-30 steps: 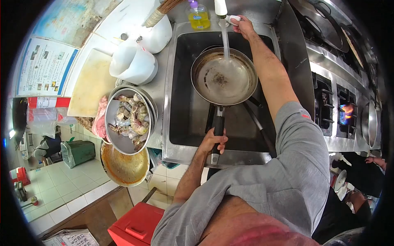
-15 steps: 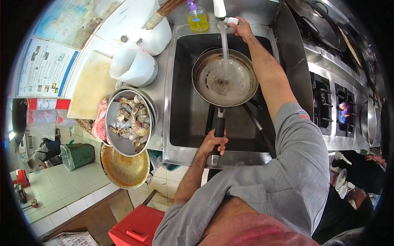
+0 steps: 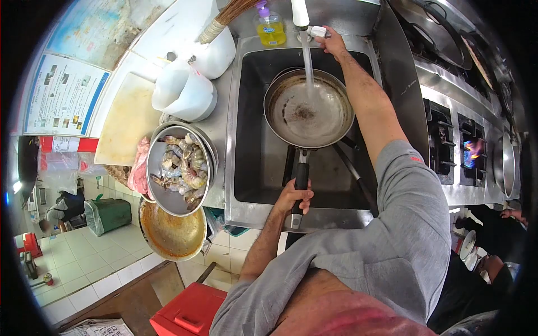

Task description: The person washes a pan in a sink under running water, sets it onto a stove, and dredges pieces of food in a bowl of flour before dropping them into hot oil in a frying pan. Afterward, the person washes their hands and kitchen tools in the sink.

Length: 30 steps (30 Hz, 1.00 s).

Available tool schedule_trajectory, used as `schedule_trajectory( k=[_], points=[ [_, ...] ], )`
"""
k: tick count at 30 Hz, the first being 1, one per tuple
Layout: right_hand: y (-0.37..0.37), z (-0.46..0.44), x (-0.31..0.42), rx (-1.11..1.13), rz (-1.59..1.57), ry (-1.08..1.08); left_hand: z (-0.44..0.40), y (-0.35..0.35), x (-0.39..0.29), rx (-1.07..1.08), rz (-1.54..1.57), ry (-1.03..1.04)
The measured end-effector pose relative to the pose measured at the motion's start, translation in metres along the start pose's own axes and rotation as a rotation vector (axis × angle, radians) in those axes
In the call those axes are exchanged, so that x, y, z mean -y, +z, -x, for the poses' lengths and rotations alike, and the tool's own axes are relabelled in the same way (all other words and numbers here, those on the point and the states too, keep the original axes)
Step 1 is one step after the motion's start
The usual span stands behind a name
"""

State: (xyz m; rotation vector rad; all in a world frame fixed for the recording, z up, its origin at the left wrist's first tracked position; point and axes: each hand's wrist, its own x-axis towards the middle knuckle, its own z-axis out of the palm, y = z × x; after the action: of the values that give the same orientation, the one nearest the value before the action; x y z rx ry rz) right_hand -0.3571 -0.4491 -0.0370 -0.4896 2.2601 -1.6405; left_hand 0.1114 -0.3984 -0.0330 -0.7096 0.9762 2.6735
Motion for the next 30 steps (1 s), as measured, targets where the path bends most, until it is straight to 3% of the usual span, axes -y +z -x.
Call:
schedule_trajectory(
  k=[3,6,8,12,14,17,18,20,22,24,28,30],
  points=[
    [0.001,0.000,-0.002,-0.033,-0.058,0.019,0.000,-0.002,0.002,-0.002,-0.004,0.001],
    [0.002,-0.002,-0.005,-0.073,-0.070,-0.104,0.000,-0.002,0.003,0.009,0.007,0.006],
    [0.000,-0.009,0.001,0.043,-0.325,0.264,0.000,0.000,0.001,0.017,0.007,0.016],
    [0.004,-0.015,0.020,0.024,-0.395,0.429,0.002,0.000,-0.001,0.020,-0.008,-0.020],
    [-0.002,-0.007,0.033,0.042,-0.084,0.398,0.000,-0.001,0.001,0.033,0.001,-0.015],
    [-0.040,0.016,0.088,0.183,0.817,0.075,0.000,-0.004,0.004,0.025,-0.024,0.003],
    [-0.064,0.021,0.091,0.158,0.826,0.097,0.000,-0.005,0.005,0.049,0.030,-0.001],
    [-0.114,0.034,0.105,0.054,0.732,-0.268,-0.002,-0.011,0.008,0.097,0.023,0.002],
    [-0.172,0.058,0.116,-0.032,0.953,-0.723,0.003,-0.005,0.005,0.073,0.020,-0.001],
    [-0.200,0.159,0.169,0.045,0.464,-0.133,0.003,-0.005,0.003,0.100,-0.041,0.002],
    [-0.246,0.192,0.148,0.002,0.322,-0.204,0.006,0.000,-0.005,0.191,-0.101,0.031],
    [-0.251,0.194,0.134,-0.133,0.243,-0.317,0.011,0.004,-0.010,0.224,-0.076,0.016]
  ],
)
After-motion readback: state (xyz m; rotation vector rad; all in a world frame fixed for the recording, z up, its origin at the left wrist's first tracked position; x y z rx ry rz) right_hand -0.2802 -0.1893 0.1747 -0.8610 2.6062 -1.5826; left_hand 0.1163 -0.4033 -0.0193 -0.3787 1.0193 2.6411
